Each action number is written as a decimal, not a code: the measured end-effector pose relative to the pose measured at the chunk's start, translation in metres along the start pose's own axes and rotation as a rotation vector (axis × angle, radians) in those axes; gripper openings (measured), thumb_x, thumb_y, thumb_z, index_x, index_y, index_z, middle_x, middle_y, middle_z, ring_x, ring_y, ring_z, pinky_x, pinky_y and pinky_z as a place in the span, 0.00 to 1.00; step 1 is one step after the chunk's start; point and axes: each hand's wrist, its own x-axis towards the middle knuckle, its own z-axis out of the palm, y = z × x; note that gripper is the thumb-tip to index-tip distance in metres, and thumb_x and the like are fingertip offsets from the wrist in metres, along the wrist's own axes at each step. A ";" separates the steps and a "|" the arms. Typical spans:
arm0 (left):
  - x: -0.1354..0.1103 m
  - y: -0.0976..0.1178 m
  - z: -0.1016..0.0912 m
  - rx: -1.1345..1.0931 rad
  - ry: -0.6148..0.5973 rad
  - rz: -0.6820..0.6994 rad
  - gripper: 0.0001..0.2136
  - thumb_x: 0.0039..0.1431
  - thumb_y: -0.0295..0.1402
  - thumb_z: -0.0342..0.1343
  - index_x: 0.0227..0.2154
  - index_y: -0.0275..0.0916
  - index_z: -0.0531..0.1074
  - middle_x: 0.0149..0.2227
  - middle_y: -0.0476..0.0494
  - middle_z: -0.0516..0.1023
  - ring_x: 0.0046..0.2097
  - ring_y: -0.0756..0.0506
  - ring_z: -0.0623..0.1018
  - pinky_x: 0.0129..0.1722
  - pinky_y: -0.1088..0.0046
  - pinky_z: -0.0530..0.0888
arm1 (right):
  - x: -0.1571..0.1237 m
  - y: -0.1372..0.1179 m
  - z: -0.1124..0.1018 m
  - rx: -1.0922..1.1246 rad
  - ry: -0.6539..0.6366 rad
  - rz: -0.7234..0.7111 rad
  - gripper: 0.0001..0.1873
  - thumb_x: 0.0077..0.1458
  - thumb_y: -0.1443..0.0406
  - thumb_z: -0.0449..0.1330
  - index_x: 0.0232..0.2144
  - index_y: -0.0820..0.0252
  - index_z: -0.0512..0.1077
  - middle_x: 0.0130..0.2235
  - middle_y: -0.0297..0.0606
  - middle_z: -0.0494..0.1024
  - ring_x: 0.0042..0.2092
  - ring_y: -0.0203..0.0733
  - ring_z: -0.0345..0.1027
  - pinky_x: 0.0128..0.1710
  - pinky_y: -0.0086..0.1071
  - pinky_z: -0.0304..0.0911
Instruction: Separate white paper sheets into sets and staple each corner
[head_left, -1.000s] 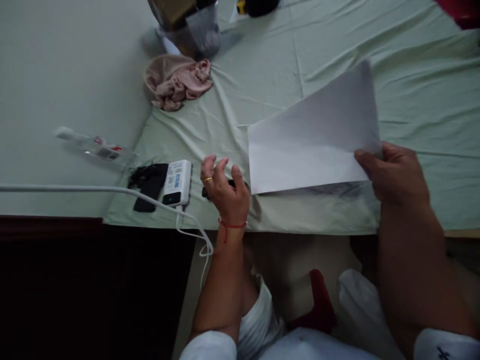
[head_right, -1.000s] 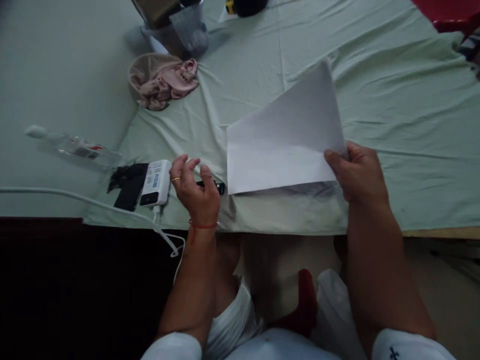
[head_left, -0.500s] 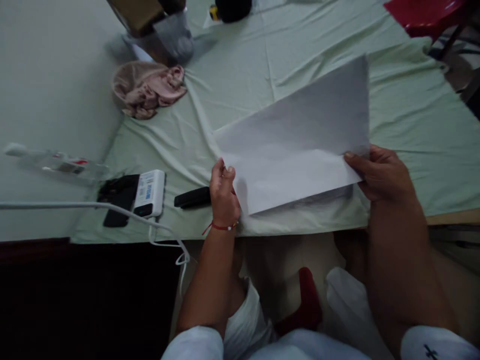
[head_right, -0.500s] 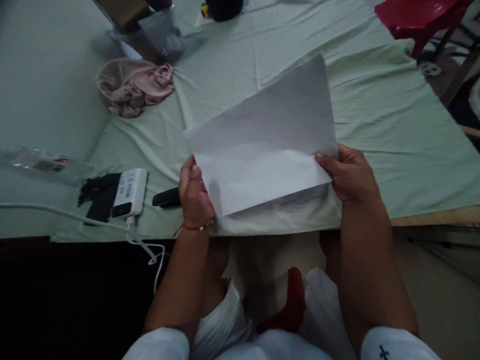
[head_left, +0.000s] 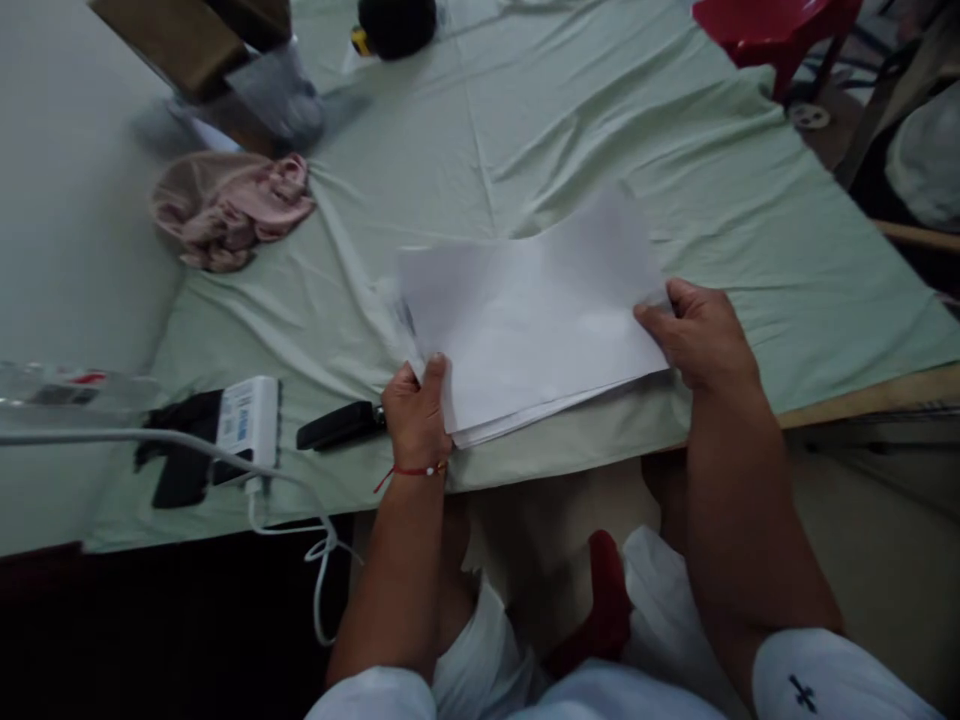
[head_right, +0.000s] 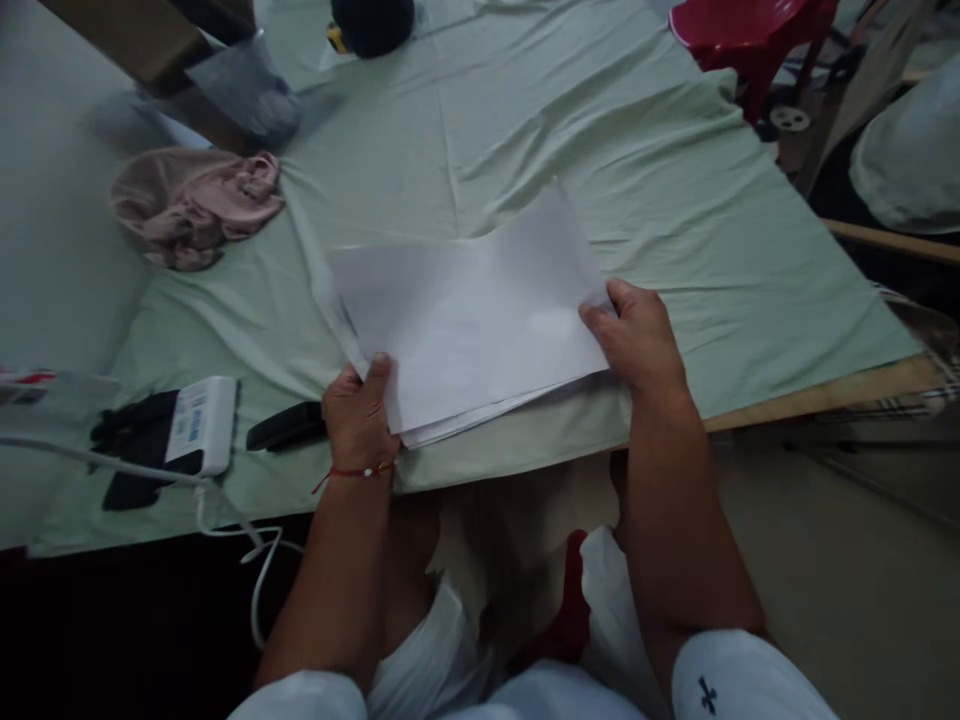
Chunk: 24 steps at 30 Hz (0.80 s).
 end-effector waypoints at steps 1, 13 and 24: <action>-0.001 0.001 0.000 -0.003 -0.023 -0.018 0.17 0.46 0.45 0.72 0.35 0.41 0.77 0.35 0.48 0.84 0.39 0.46 0.81 0.42 0.70 0.79 | 0.001 0.002 -0.001 0.016 0.008 -0.001 0.07 0.53 0.66 0.67 0.25 0.54 0.74 0.27 0.29 0.73 0.27 0.33 0.61 0.25 0.28 0.56; -0.002 0.004 -0.006 -0.063 -0.105 -0.111 0.22 0.43 0.51 0.75 0.30 0.39 0.78 0.26 0.50 0.80 0.31 0.46 0.80 0.32 0.70 0.78 | -0.003 -0.010 0.008 0.226 0.169 0.068 0.06 0.50 0.62 0.71 0.27 0.52 0.76 0.28 0.31 0.77 0.27 0.35 0.65 0.26 0.30 0.61; -0.004 0.009 -0.013 -0.071 -0.127 -0.135 0.23 0.44 0.52 0.76 0.29 0.39 0.77 0.25 0.49 0.80 0.33 0.43 0.83 0.34 0.68 0.81 | -0.002 -0.008 0.015 0.252 0.216 0.080 0.10 0.50 0.60 0.73 0.26 0.53 0.75 0.28 0.32 0.76 0.27 0.36 0.65 0.25 0.31 0.60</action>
